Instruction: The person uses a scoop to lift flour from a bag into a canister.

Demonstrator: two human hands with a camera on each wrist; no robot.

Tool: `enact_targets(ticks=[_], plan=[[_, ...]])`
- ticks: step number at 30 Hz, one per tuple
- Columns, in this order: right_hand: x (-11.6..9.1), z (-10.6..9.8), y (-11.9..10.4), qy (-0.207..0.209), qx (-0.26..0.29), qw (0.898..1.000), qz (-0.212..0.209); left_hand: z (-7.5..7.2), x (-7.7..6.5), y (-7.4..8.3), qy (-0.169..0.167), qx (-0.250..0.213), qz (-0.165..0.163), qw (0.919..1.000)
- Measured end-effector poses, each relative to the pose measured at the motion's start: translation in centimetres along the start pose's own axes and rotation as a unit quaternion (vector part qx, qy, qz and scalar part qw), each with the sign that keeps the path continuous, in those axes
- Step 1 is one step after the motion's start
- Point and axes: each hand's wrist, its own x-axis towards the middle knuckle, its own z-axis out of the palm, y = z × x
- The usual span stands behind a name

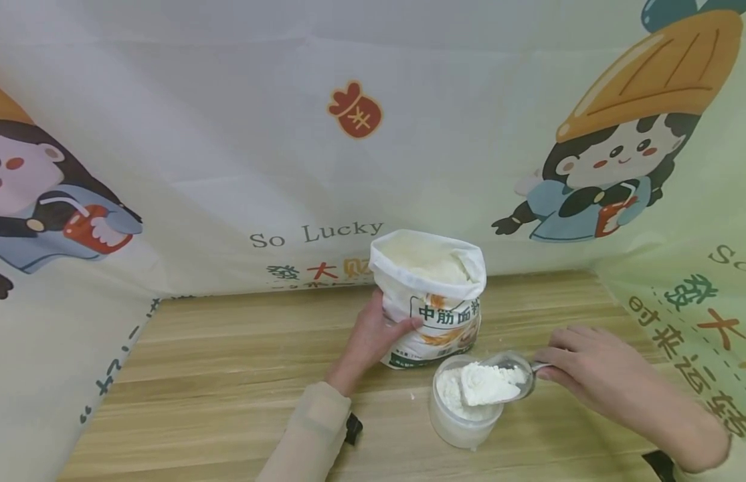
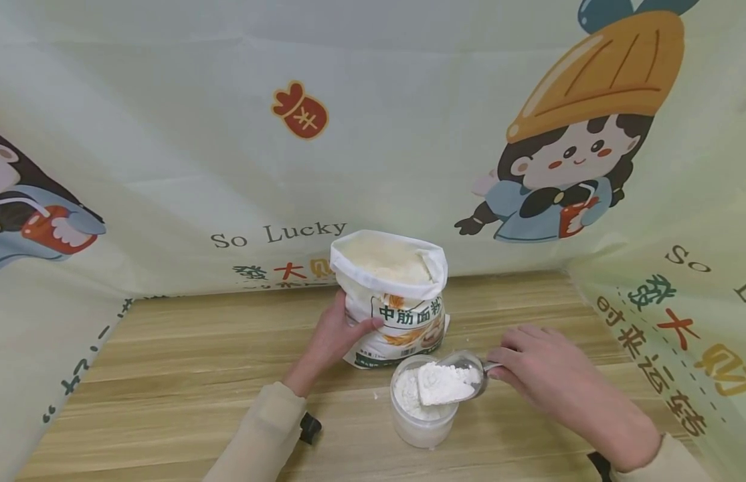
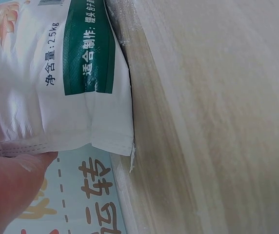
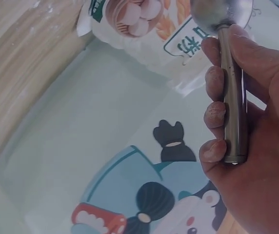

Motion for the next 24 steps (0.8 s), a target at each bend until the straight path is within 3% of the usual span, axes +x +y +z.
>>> enact_targets(ticks=[13, 24], plan=[[1.8, -0.9, -1.5, -0.033, -0.061, 0.997, -0.02, 0.0, 0.1, 0.0, -0.002, 0.0, 0.0, 1.0], [3.0, -1.1, -3.2, -0.018, -0.099, 0.993, -0.065, 0.1, 0.1, 0.0, -0.005, -0.004, 0.0, 1.0]])
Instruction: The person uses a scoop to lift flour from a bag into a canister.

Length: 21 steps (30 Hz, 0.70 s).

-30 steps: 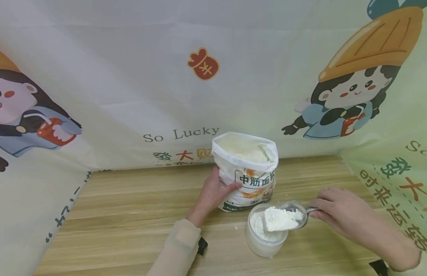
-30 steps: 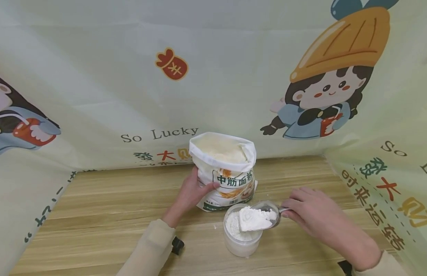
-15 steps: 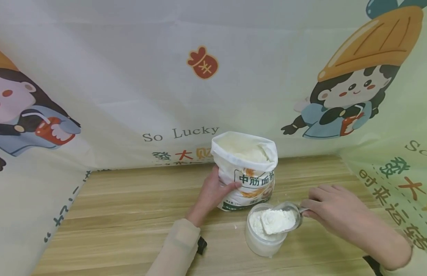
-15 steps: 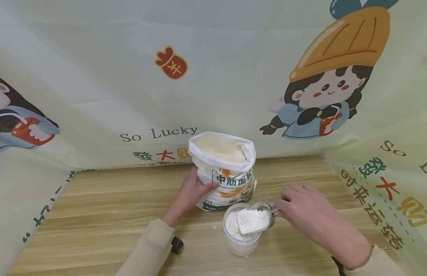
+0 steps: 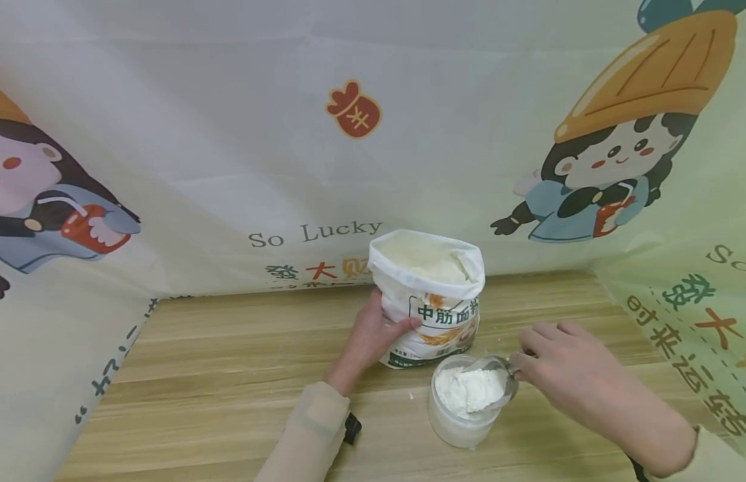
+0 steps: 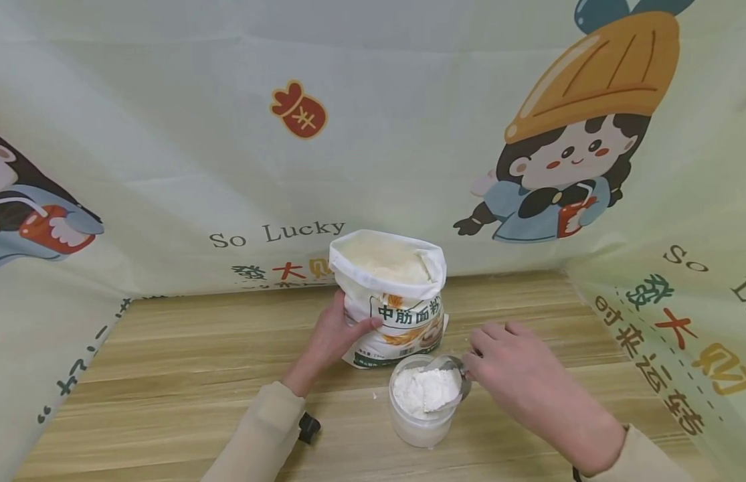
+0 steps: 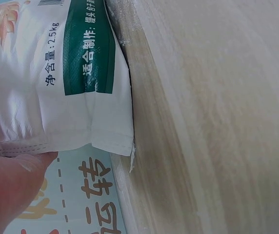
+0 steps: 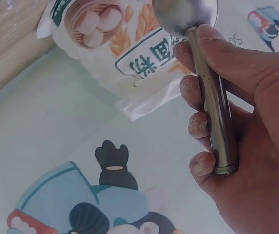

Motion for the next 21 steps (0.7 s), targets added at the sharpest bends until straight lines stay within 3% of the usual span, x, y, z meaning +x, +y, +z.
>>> enact_targets(ticks=[8, 15, 21], plan=[[0.5, -0.2, -0.4, 0.003, -0.008, 1.0, -0.015, 0.0, 0.1, -0.2, 0.003, 0.003, 0.008, 1.0], [0.5, -0.6, 0.1, 0.043, -0.01, 0.999, -0.016, 0.0, 0.0, -0.1, 0.0, -0.004, 0.01, 0.9999], [0.4, -1.3, 0.3, 0.054, -0.025, 0.998, -0.008, -0.1, 0.0, 0.0, -0.001, -0.006, 0.011, 0.9999]])
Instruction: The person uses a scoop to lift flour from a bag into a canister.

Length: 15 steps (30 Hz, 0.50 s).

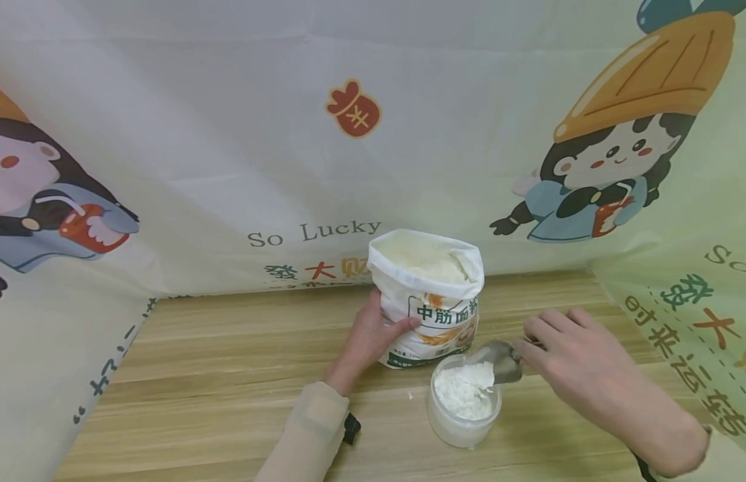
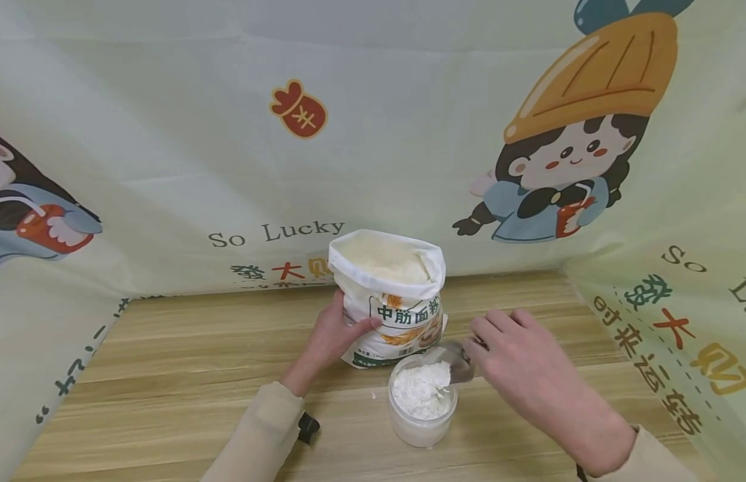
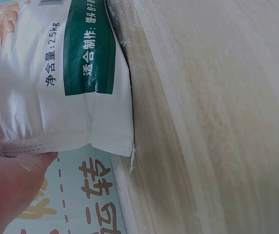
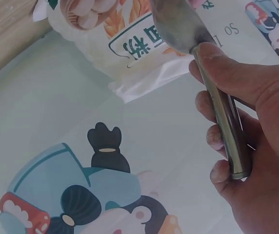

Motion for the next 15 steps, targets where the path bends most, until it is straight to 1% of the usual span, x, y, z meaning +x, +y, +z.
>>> enact_targets(ticks=[5, 9, 15], plan=[[-0.1, -0.4, 0.1, 0.002, -0.002, 1.0, 0.006, 0.0, 0.0, 0.0, 0.001, 0.003, -0.001, 1.0], [-0.3, -0.3, 0.4, 0.021, 0.001, 1.0, 0.01, 0.0, 0.0, 0.0, 0.001, 0.002, 0.0, 1.0], [-0.9, 0.2, 1.4, 0.039, 0.016, 0.998, 0.041, 0.0, 0.0, 0.0, 0.001, 0.002, -0.002, 1.0]])
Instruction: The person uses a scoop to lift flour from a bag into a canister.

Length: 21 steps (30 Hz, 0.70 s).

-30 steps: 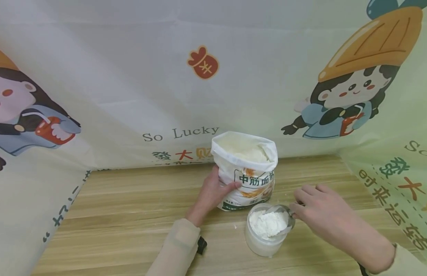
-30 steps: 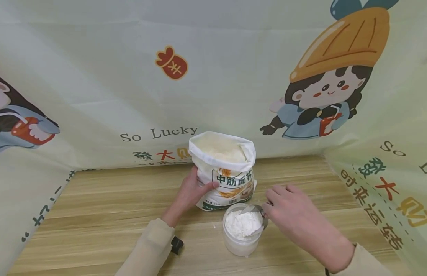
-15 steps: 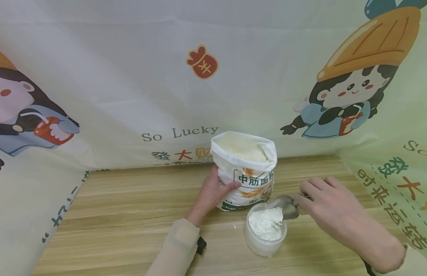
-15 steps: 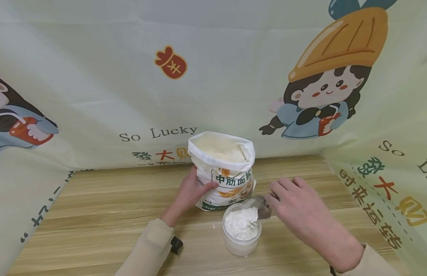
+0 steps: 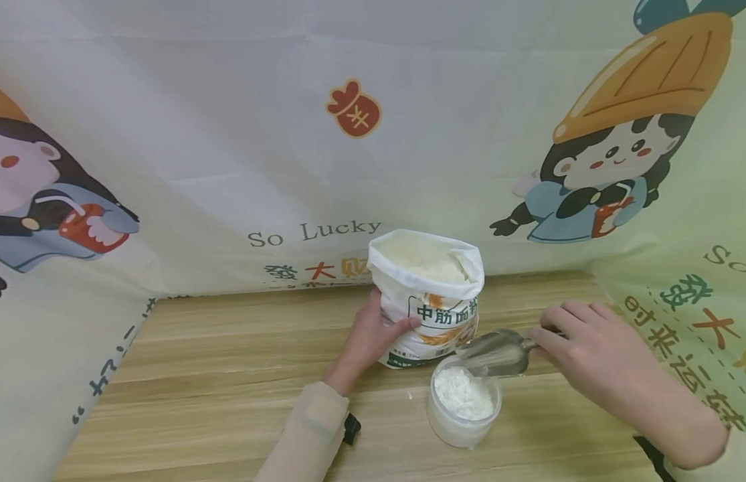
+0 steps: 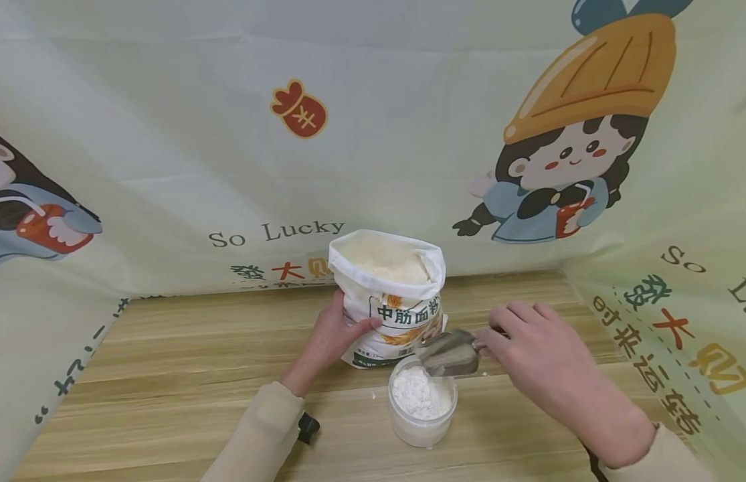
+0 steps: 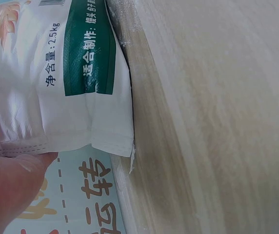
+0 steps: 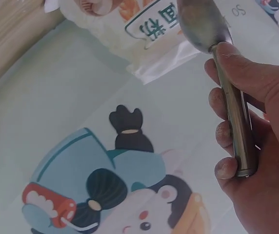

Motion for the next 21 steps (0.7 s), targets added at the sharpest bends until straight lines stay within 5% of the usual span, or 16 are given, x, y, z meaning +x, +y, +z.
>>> enact_targets(ticks=[12, 21], plan=[[-1.0, 0.3, 2.6, 0.032, 0.056, 0.997, 0.051, 0.0, 0.0, -0.1, 0.0, 0.006, -0.006, 1.0], [0.2, -0.3, 3.2, 0.045, 0.028, 0.992, 0.113, 0.0, 0.0, -0.1, 0.0, 0.006, -0.009, 0.9999]])
